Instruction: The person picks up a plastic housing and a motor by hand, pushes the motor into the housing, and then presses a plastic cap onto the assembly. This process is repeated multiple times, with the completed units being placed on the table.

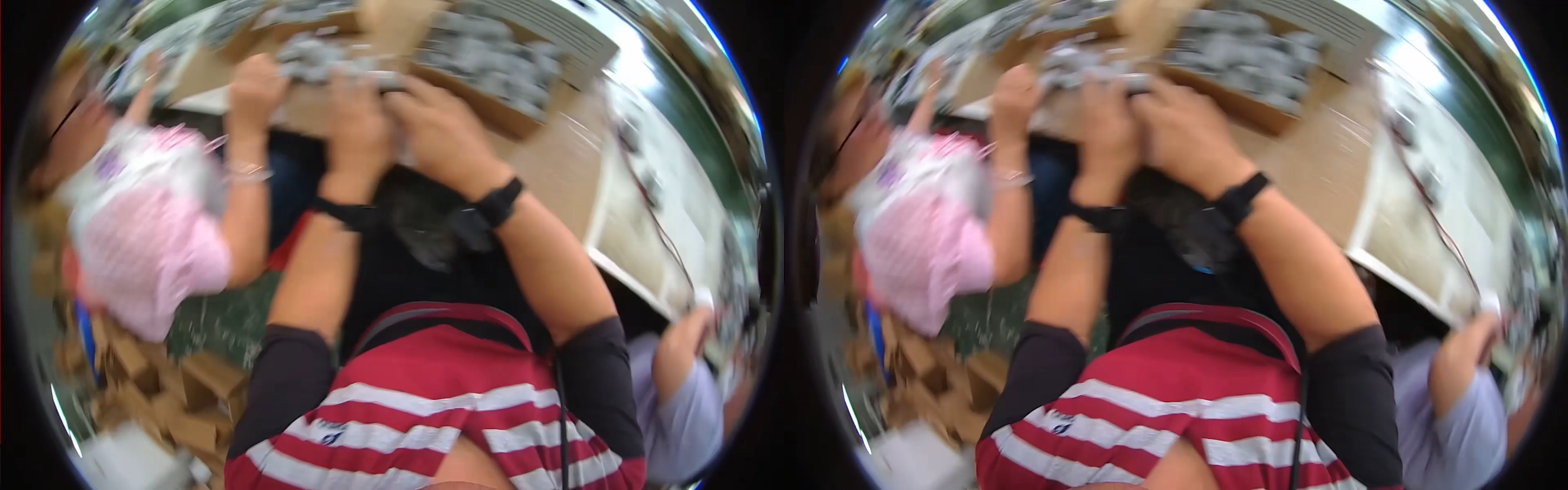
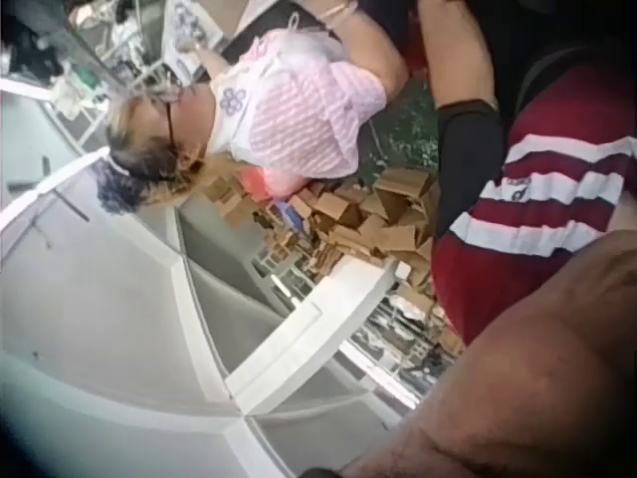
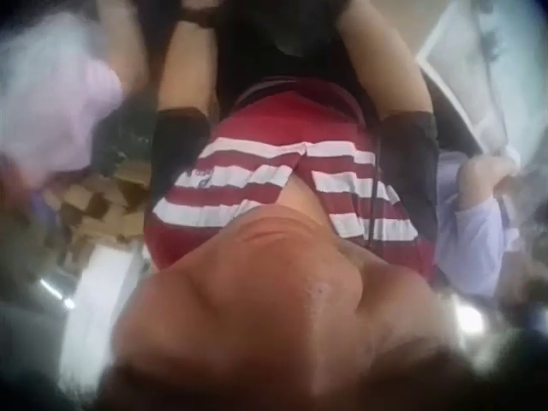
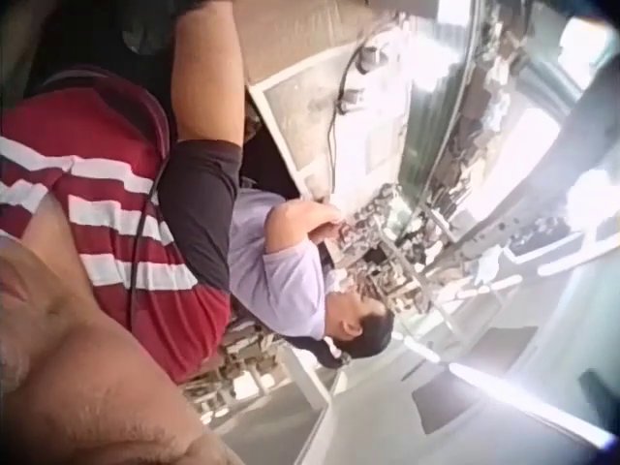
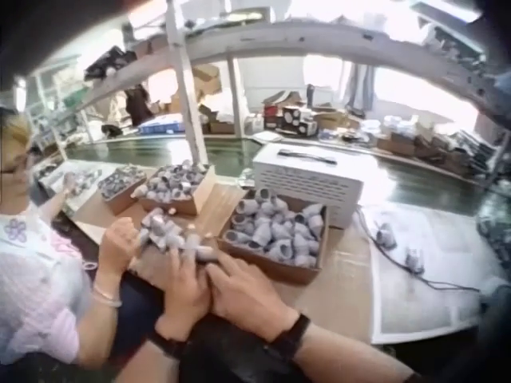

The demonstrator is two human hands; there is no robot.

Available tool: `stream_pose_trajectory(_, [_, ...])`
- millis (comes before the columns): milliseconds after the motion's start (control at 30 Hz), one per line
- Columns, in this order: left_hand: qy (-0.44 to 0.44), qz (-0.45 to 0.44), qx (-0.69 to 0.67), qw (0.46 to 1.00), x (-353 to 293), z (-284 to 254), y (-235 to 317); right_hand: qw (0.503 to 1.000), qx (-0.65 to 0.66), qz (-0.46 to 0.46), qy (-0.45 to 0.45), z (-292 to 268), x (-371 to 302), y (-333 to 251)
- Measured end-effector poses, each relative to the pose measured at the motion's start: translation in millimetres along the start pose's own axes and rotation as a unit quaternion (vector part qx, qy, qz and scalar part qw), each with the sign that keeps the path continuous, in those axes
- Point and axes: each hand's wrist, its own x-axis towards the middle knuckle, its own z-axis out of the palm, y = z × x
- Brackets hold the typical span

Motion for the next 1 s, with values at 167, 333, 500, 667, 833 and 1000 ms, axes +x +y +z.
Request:
stream_pose_trajectory(167, [-0.023, -0.066, 0.011, 0.998, 10, 14, 30, 0.973, -0.076, 0.12, 0.182, -112, -83, 49])
stream_pose_trajectory(333, [0.061, -0.08, -0.132, 0.986, 3, -2, 99, 0.825, -0.331, 0.435, 0.142, -216, -141, 170])
stream_pose_trajectory(500, [-0.035, -0.029, -0.312, 0.949, -7, -42, 167, 0.826, -0.357, 0.436, 0.03, -220, -147, 218])
stream_pose_trajectory(667, [-0.226, -0.246, -0.638, 0.694, -29, -55, 184, 0.865, -0.026, 0.43, 0.257, -223, -137, 124])
stream_pose_trajectory(833, [-0.163, -0.404, -0.871, 0.226, -23, -49, 188, 0.87, 0.32, 0.354, 0.125, -146, -105, -14])
stream_pose_trajectory(1000, [-0.146, -0.364, -0.896, 0.209, -52, -43, 139, 0.98, 0.013, 0.195, 0.043, -124, -49, 23])
